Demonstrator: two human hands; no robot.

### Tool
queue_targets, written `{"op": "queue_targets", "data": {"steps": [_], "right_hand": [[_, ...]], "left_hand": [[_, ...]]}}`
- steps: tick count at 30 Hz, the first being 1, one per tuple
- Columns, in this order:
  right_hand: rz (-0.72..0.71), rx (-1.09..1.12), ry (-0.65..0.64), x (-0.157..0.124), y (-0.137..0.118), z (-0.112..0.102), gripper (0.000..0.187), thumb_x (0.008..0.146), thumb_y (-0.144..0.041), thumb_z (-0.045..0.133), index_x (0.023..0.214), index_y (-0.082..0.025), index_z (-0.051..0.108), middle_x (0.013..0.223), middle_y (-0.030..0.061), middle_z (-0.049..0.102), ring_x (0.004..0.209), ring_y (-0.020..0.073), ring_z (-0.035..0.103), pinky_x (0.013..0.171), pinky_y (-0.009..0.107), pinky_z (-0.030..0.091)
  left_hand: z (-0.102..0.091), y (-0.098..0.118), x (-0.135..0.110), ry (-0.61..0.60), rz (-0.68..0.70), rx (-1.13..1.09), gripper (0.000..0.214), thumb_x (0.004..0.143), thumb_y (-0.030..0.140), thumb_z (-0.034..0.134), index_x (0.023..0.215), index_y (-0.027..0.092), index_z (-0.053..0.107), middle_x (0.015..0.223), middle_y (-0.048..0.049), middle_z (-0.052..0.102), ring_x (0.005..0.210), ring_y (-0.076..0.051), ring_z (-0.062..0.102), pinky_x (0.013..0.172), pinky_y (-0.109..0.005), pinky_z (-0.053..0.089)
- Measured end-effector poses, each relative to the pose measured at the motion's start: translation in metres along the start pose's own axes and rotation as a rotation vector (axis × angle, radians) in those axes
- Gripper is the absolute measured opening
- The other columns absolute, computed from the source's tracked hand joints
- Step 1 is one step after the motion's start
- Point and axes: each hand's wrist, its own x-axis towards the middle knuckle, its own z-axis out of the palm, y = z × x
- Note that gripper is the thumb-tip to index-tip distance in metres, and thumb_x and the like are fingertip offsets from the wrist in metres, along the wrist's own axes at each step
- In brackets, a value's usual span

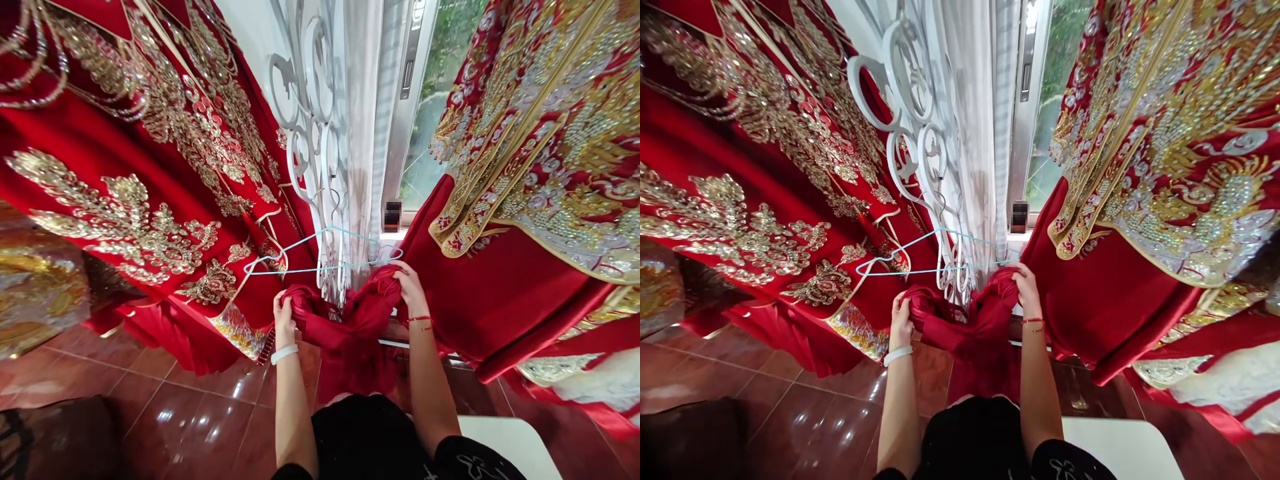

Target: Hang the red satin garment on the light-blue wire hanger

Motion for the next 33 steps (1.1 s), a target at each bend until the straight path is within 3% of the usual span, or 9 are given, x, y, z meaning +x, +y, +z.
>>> {"op": "queue_targets", "data": {"steps": [4,7,13,18,22,24,28,33], "right_hand": [[-0.088,-0.135,-0.137,-0.010,0.007,0.010,0.029,0.057,-0.032,0.060,0.081,-0.020,0.072,0.086,0.0052,0.076,0.080,0.0218,0.068,0.081,0.036,0.055],[-0.223,-0.300,-0.238,-0.016,0.003,0.014,0.027,0.061,-0.031,0.058,0.080,-0.020,0.074,0.090,0.0068,0.077,0.089,0.0246,0.069,0.094,0.042,0.053],[-0.428,-0.497,-0.327,-0.028,-0.008,0.013,0.025,0.070,-0.027,0.058,0.085,-0.021,0.077,0.091,0.0075,0.073,0.089,0.0241,0.067,0.089,0.040,0.053],[-0.588,-0.566,-0.307,-0.033,-0.017,0.012,0.028,0.080,-0.021,0.049,0.076,-0.024,0.077,0.100,0.0089,0.067,0.101,0.0253,0.064,0.096,0.043,0.050],[-0.621,-0.583,-0.273,-0.038,-0.024,0.013,0.030,0.084,-0.020,0.048,0.078,-0.024,0.077,0.103,0.0096,0.063,0.104,0.0258,0.063,0.095,0.042,0.051],[-0.629,-0.604,-0.250,-0.041,-0.027,0.012,0.029,0.084,-0.019,0.048,0.080,-0.024,0.076,0.104,0.0097,0.063,0.106,0.0264,0.062,0.098,0.042,0.050],[-0.633,-0.648,-0.225,-0.046,-0.028,0.010,0.026,0.085,-0.020,0.050,0.081,-0.023,0.076,0.106,0.0104,0.064,0.110,0.0276,0.061,0.097,0.042,0.050],[-0.647,-0.651,-0.174,-0.047,-0.024,0.009,0.026,0.086,-0.022,0.051,0.081,-0.024,0.076,0.104,0.0098,0.064,0.107,0.0264,0.063,0.096,0.041,0.051]], "left_hand": [[0.003,-0.004,-0.002,-0.076,0.015,-0.065,0.038,0.078,0.019,0.059,0.116,0.017,0.057,0.076,0.0022,0.060,0.070,-0.013,0.061,0.072,-0.025,0.054],[0.002,0.003,-0.008,-0.202,0.081,0.031,0.029,0.077,0.018,0.063,0.106,0.018,0.064,0.086,-0.0009,0.064,0.078,-0.016,0.063,0.080,-0.028,0.054],[0.001,0.016,-0.024,-0.252,0.055,0.382,0.026,0.090,0.022,0.059,0.111,0.022,0.074,0.102,-0.0070,0.070,0.089,-0.021,0.067,0.078,-0.029,0.050],[-0.001,0.007,-0.031,-0.269,0.056,0.497,0.033,0.095,0.021,0.050,0.118,0.022,0.074,0.111,-0.0113,0.068,0.103,-0.026,0.067,0.084,-0.033,0.051],[0.001,0.004,-0.037,-0.106,0.109,0.458,0.029,0.089,0.019,0.056,0.114,0.019,0.072,0.115,-0.0128,0.065,0.104,-0.026,0.066,0.088,-0.035,0.052],[0.002,0.004,-0.039,-0.063,0.132,0.400,0.022,0.085,0.017,0.060,0.103,0.019,0.072,0.106,-0.0099,0.068,0.099,-0.024,0.066,0.089,-0.034,0.052],[0.000,-0.001,-0.039,-0.182,0.020,0.281,0.010,0.081,0.016,0.062,0.083,0.019,0.072,0.082,-0.0043,0.075,0.080,-0.021,0.071,0.083,-0.031,0.055],[-0.008,-0.012,-0.034,-0.308,-0.104,0.225,0.015,0.077,0.012,0.062,0.079,0.017,0.075,0.082,-0.0071,0.079,0.080,-0.023,0.076,0.078,-0.032,0.059]]}}
